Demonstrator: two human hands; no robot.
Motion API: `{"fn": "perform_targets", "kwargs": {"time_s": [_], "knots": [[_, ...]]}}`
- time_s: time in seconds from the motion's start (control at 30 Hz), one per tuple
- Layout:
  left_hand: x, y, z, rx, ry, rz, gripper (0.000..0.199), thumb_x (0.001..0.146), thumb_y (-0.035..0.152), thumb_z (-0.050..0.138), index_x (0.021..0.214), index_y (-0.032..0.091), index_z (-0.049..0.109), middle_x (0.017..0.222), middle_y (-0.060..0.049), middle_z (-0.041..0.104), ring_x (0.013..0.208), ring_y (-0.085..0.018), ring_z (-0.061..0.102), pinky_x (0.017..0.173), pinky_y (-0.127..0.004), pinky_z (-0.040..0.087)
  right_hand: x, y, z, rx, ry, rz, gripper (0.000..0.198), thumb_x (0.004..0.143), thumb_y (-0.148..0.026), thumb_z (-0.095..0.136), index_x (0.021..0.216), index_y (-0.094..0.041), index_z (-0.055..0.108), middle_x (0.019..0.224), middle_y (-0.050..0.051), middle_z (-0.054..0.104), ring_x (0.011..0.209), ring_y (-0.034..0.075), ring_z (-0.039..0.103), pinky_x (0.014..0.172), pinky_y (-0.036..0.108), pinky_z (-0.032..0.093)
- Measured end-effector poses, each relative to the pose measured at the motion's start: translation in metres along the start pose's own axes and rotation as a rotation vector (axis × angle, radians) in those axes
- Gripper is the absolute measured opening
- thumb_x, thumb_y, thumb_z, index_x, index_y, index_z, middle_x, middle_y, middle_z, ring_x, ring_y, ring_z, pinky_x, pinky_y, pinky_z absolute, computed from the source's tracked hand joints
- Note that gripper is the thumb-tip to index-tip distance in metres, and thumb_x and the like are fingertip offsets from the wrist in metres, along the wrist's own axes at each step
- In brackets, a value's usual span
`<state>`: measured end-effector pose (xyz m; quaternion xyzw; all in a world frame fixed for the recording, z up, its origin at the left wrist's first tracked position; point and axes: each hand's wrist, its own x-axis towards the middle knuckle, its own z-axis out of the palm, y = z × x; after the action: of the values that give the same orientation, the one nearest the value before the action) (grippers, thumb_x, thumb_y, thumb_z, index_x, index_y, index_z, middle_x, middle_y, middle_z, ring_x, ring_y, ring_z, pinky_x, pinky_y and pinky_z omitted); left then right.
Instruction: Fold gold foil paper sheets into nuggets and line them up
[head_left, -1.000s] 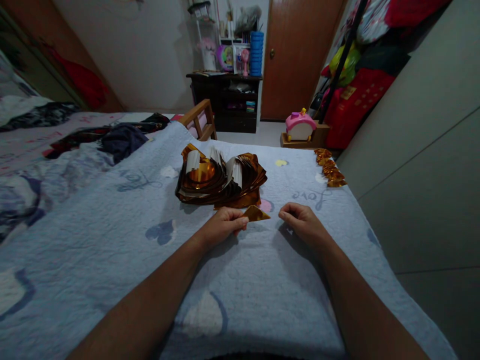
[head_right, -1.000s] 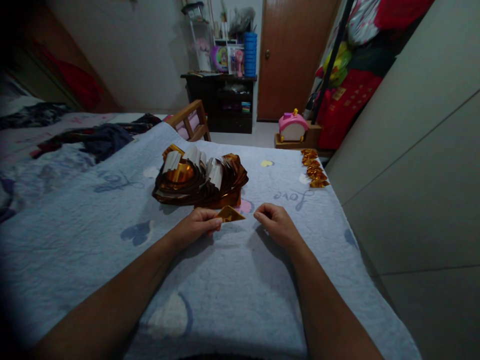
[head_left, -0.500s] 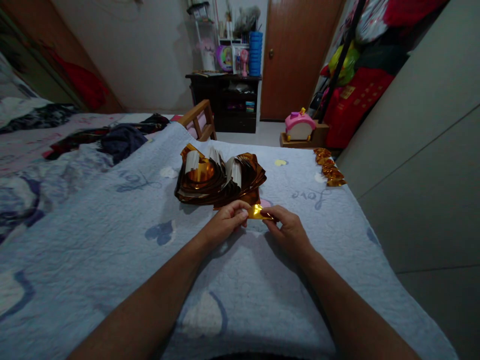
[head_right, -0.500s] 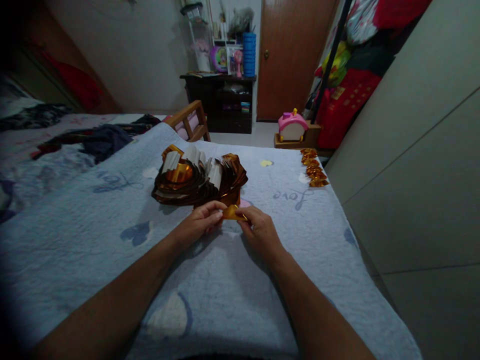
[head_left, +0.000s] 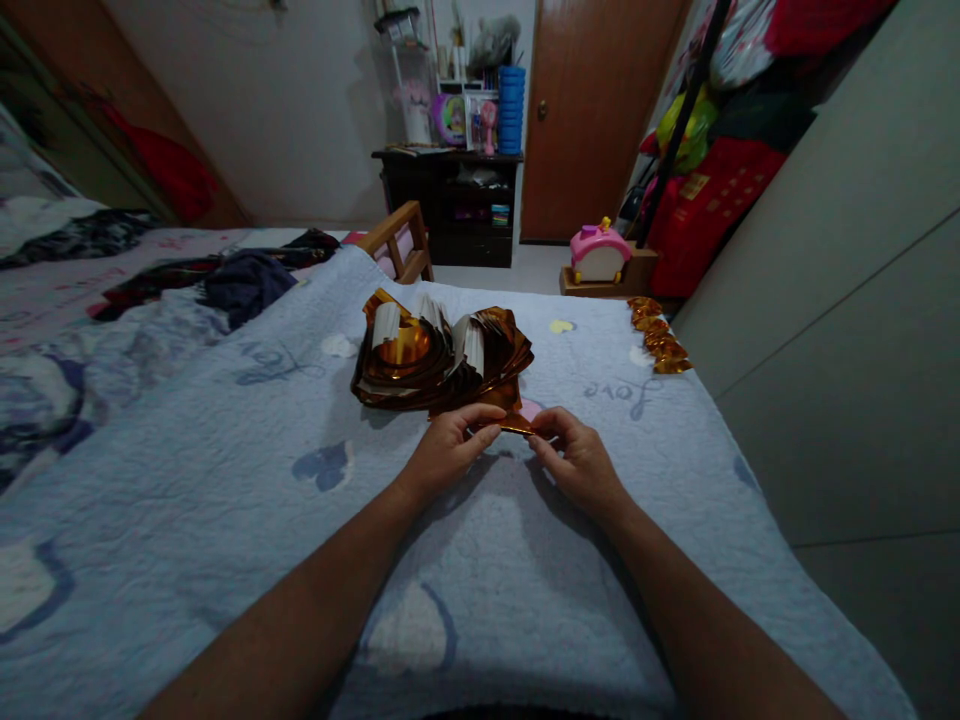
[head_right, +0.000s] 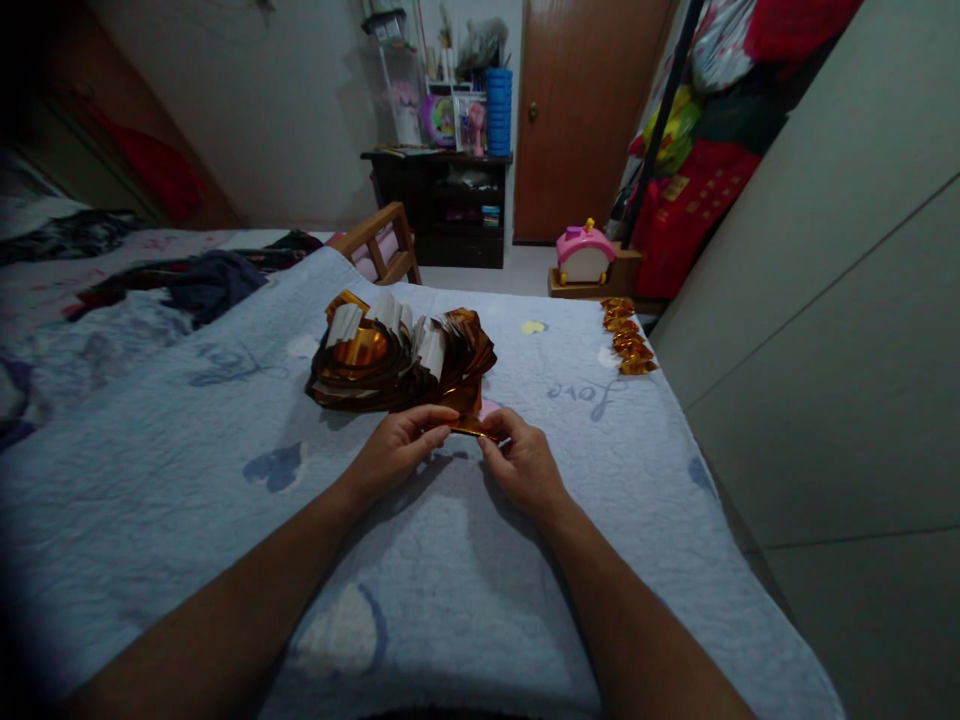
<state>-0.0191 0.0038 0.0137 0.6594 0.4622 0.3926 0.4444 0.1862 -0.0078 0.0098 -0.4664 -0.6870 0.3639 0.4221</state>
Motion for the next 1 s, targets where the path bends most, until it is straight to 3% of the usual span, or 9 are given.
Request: {"fn": "perform_targets", "kwargs": {"time_s": [0.3, 0.5, 1.0], "knots": [[-0.003, -0.002, 0.007, 0.279, 0.032, 0.143, 0.027, 0.094, 0.027, 0.056, 0.112, 0.018, 0.075, 0.111, -0.007, 0.077, 0.103, -0.022, 0.071, 0.094, -0.034, 0.052, 0.000, 0.001, 0.001, -0.074, -0.010, 0.019, 0.011, 0.087, -0.028, 0.057, 0.080, -0.020, 0.056, 0.070, -0.002, 0.057, 0.061, 0.013, 0.052, 0.058, 0.025, 0.038], [-0.004, -0.002, 0.008, 0.333, 0.029, 0.175, 0.029, 0.090, 0.020, 0.060, 0.115, 0.018, 0.074, 0.111, -0.007, 0.077, 0.101, -0.023, 0.072, 0.091, -0.033, 0.054, -0.001, 0.002, 0.003, -0.117, -0.002, 0.007, 0.008, 0.087, -0.027, 0.056, 0.083, -0.020, 0.056, 0.068, -0.003, 0.056, 0.058, 0.012, 0.050, 0.056, 0.025, 0.036], [-0.005, 0.000, 0.014, 0.428, 0.043, 0.175, 0.030, 0.094, 0.016, 0.055, 0.118, 0.021, 0.073, 0.112, -0.004, 0.078, 0.100, -0.021, 0.074, 0.089, -0.031, 0.056, -0.002, 0.006, 0.005, -0.264, 0.023, -0.043, 0.009, 0.088, -0.024, 0.052, 0.092, -0.019, 0.059, 0.076, 0.003, 0.069, 0.064, 0.016, 0.061, 0.063, 0.027, 0.041]]}}
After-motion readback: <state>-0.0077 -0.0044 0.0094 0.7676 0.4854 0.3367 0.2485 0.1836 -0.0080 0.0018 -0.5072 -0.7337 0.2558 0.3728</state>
